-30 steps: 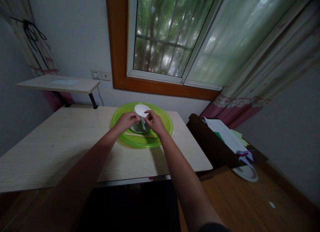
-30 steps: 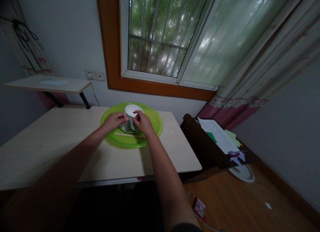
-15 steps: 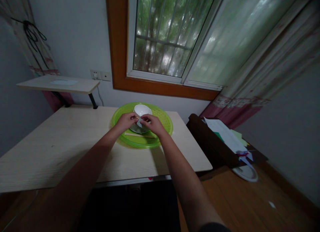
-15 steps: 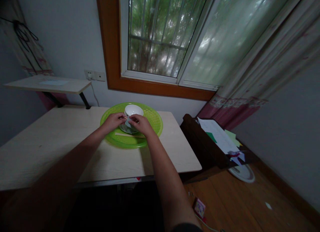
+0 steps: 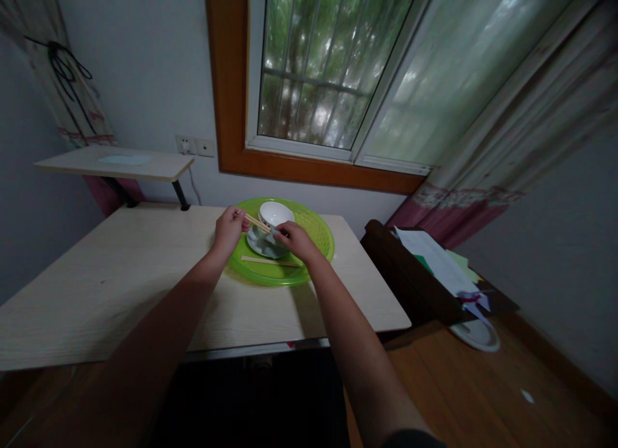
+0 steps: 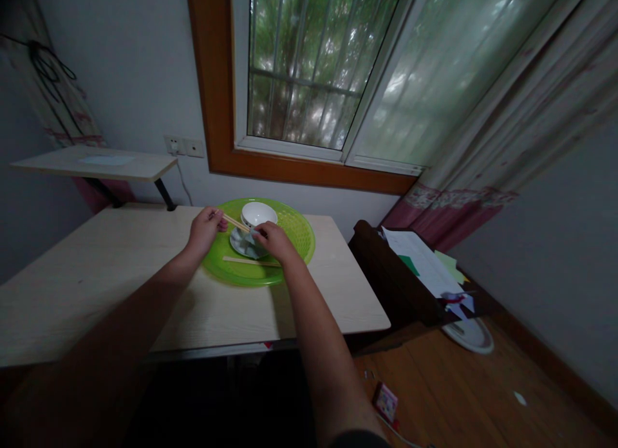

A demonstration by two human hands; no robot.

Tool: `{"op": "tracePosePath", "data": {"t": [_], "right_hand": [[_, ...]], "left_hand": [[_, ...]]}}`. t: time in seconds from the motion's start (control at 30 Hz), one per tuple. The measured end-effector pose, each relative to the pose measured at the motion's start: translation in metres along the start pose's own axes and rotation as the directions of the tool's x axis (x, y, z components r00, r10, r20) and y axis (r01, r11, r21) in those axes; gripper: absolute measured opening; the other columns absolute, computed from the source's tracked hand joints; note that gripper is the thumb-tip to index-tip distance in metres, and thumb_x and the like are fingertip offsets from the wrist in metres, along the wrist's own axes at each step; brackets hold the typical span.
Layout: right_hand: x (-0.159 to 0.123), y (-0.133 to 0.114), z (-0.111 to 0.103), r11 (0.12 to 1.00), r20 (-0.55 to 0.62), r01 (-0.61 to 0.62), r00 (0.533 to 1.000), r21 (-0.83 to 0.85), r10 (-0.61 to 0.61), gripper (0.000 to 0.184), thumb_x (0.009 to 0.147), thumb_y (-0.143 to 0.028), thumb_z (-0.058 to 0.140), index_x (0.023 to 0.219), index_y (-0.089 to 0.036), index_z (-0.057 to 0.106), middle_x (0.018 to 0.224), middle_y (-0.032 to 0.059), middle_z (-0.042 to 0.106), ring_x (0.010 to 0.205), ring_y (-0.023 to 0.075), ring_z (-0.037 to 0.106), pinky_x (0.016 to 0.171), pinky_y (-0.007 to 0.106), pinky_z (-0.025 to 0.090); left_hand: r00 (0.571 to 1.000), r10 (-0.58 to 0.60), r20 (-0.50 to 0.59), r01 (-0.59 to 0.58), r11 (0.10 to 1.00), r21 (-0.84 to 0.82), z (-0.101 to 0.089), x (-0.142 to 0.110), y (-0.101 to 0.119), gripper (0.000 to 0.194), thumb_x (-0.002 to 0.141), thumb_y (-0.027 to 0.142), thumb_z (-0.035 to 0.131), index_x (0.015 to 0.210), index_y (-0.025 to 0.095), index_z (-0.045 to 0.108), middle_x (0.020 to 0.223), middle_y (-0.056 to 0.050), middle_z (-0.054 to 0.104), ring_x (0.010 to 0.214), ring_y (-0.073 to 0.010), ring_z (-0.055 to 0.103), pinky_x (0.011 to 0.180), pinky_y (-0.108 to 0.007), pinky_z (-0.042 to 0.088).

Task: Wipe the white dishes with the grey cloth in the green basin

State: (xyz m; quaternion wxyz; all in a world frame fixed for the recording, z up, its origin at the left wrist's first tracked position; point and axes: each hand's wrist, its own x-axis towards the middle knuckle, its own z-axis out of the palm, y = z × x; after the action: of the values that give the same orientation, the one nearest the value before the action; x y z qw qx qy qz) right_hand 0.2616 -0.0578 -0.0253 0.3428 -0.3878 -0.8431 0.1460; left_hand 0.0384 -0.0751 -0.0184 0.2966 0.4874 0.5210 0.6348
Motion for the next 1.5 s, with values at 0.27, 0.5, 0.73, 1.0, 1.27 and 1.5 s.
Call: {"op": "tracePosePath", "data": {"t": [0.27,0.5,0.73,1.0,1.27,1.5], "right_hand": [[0.000,0.001,0.001,0.998,0.006,0.056,0.998,0.003,-0.056,0.009,0.089,-0.024,0.067,0.092,-0.017,0.071,0.088,0.0036,0.066,0.078,0.0152,0.056,0.076,0.026,0.043],[-0.001,-0.004,0.000,0.996,-0.008,0.077,0.997,0.036,-0.077,0.007,0.086,-0.022,0.068,0.089,-0.016,0.069,0.084,0.0018,0.063,0.076,0.0146,0.055,0.071,0.025,0.040],[0.000,-0.003,0.001,0.997,-0.011,0.066,0.998,0.031,-0.065,0.009,0.090,-0.024,0.064,0.091,-0.016,0.068,0.087,0.0032,0.064,0.079,0.0156,0.056,0.075,0.027,0.042],[-0.001,0.001,0.000,1.000,-0.008,0.003,1.000,-0.029,-0.003,0.009,0.088,-0.022,0.065,0.094,-0.016,0.068,0.093,0.0047,0.064,0.083,0.0166,0.056,0.079,0.028,0.043],[-0.003,-0.009,-0.002,0.998,0.043,-0.018,0.999,-0.053,0.020,0.012,0.079,-0.018,0.068,0.091,-0.015,0.071,0.084,0.0022,0.066,0.074,0.0146,0.055,0.071,0.025,0.041],[-0.005,-0.017,-0.003,0.999,0.021,-0.032,0.999,-0.031,0.032,0.012,0.076,-0.018,0.068,0.088,-0.015,0.070,0.081,0.0011,0.067,0.071,0.0138,0.056,0.067,0.024,0.040]], "left_hand": [[0.957,-0.129,0.262,0.150,0.987,-0.064,0.006,0.000,0.004,0.015,0.088,0.029,0.060,0.079,0.019,0.055,0.067,-0.001,0.066,0.059,-0.0150,0.065,0.063,-0.028,0.056],[0.837,-0.028,0.547,0.033,0.999,0.002,0.009,-0.003,-0.002,0.014,0.078,0.029,0.068,0.080,0.016,0.065,0.071,-0.004,0.070,0.062,-0.0160,0.066,0.062,-0.027,0.055],[0.925,-0.101,0.366,0.104,0.995,0.011,0.011,0.000,-0.004,0.010,0.083,0.026,0.061,0.078,0.019,0.057,0.065,-0.001,0.066,0.058,-0.0155,0.065,0.058,-0.026,0.054],[0.988,-0.152,0.017,0.153,0.983,-0.106,0.005,0.005,0.002,0.008,0.089,0.026,0.052,0.083,0.021,0.050,0.063,0.004,0.056,0.051,-0.0115,0.058,0.055,-0.024,0.051],[0.965,-0.174,0.198,0.186,0.982,-0.040,0.007,0.005,-0.001,0.012,0.088,0.026,0.055,0.078,0.020,0.051,0.062,0.002,0.061,0.053,-0.0135,0.060,0.056,-0.025,0.052],[0.884,-0.157,0.441,0.188,0.982,-0.027,0.009,0.002,-0.004,0.013,0.084,0.025,0.064,0.075,0.019,0.056,0.066,-0.002,0.068,0.058,-0.0167,0.066,0.060,-0.028,0.054]]}}
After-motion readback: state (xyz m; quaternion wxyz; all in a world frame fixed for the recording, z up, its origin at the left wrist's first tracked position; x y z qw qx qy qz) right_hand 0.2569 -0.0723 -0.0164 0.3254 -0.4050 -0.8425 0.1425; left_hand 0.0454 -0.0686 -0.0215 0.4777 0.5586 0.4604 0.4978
